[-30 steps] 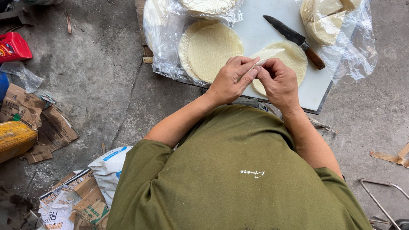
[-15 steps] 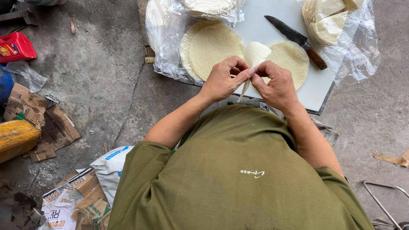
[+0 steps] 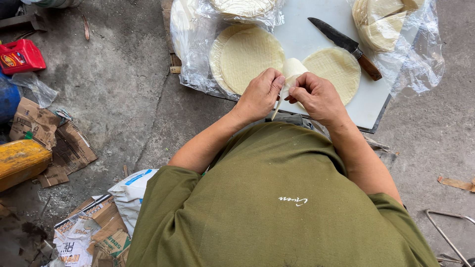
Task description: The person prepares dough wrappers by hand by peeling them apart from a stack, flattening them with their palms, and folding them.
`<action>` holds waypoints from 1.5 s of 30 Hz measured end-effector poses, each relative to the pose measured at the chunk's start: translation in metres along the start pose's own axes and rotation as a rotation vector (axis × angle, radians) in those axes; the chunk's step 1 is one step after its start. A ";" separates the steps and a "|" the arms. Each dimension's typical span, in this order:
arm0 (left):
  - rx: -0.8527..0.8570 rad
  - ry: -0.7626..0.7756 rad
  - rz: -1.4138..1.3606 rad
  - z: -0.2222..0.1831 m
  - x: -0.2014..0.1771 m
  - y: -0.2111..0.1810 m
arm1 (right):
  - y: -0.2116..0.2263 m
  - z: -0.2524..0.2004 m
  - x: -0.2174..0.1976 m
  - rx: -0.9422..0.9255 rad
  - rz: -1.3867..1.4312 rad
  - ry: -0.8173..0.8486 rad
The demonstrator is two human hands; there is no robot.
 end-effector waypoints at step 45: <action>-0.182 -0.121 -0.663 -0.008 -0.007 0.032 | 0.038 0.000 0.020 -0.280 -0.396 -0.208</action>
Point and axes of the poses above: each hand's wrist, its own z-axis towards the middle knuckle, its own x-axis out of the palm, y = z × x, the point moved 3 cm from there along z, towards the middle knuckle, and after that the axes turned 7 degrees about x, right-handed, at the moved point
